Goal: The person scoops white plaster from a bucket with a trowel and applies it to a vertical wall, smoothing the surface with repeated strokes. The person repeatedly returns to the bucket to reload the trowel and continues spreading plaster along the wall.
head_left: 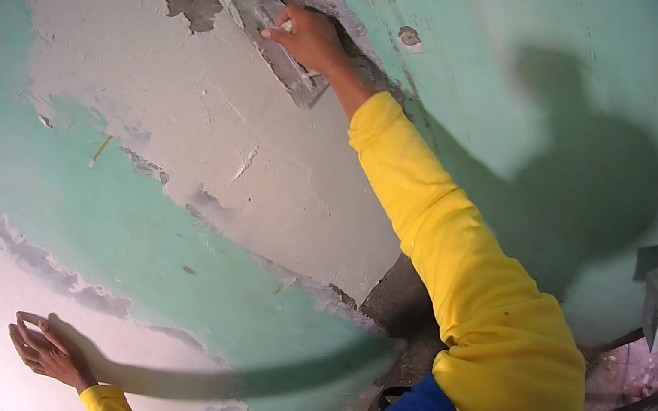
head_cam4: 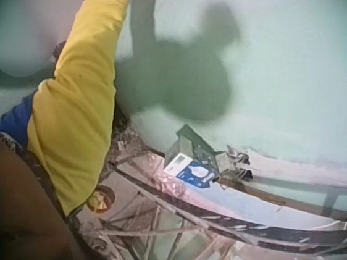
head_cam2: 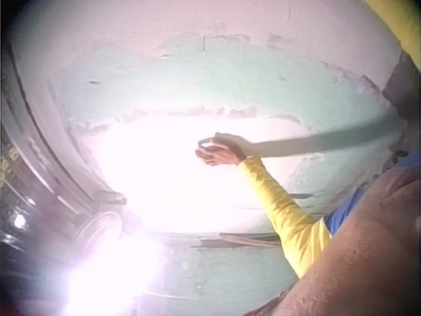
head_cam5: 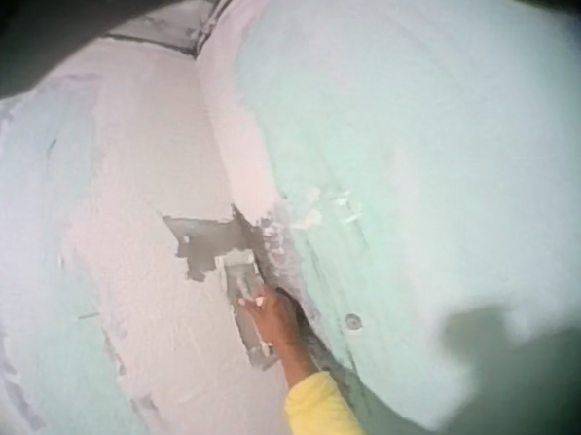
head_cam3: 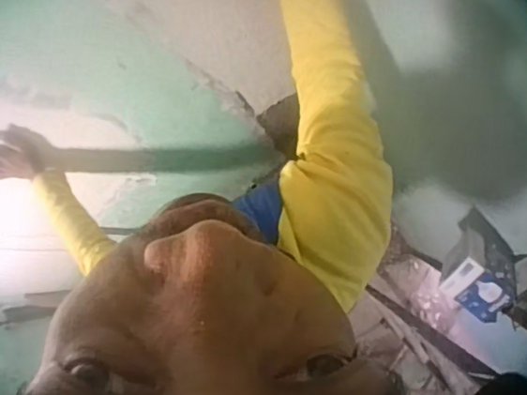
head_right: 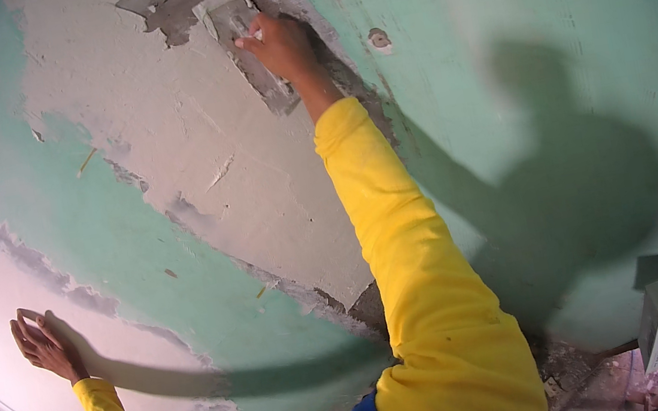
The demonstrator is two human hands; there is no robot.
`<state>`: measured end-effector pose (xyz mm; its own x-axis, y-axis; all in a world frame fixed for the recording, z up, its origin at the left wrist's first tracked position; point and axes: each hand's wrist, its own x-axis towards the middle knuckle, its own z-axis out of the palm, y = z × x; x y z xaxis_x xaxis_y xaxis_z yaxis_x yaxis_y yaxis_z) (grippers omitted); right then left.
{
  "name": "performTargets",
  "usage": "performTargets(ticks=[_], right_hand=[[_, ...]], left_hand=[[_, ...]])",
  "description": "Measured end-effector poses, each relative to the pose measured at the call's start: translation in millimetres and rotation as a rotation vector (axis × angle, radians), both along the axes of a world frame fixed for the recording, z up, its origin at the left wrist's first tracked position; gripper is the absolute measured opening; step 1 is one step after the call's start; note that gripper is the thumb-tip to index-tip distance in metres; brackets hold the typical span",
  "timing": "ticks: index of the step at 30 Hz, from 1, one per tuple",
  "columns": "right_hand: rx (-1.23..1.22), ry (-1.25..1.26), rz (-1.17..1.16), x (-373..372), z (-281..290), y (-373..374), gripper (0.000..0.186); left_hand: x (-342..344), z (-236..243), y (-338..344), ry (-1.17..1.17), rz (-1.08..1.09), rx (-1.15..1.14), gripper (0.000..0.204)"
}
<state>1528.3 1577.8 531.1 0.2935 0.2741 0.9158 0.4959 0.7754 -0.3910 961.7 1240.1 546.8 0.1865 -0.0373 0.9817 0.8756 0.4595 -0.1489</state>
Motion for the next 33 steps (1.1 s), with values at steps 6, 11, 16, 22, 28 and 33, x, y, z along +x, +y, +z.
performTargets(ticks=[6,11,16,22,28,33], right_hand=[[0.062,-0.18,0.155,-90,-62,-64,0.035],[0.002,-0.035,0.062,-59,-22,-60,0.031],[0.007,-0.05,-0.157,-7,-8,-11,0.034],[-0.109,-0.074,-0.089,-3,-76,-14,0.031],[-0.197,-0.059,-0.049,-5,-140,-24,0.026],[-0.15,-0.025,-0.026,-8,-198,-21,0.025]], left_hand=[[-8,-2,5,-0.07,-0.007,-0.011,0.055],[-11,0,3,-0.042,-0.037,-0.022,0.055],[-15,0,8,-0.026,-0.027,-0.012,0.055],[-20,2,3,-0.021,0.021,-0.009,0.056],[-17,2,5,-0.02,0.018,-0.011,0.058],[-24,2,6,-0.028,0.011,-0.003,0.061]])
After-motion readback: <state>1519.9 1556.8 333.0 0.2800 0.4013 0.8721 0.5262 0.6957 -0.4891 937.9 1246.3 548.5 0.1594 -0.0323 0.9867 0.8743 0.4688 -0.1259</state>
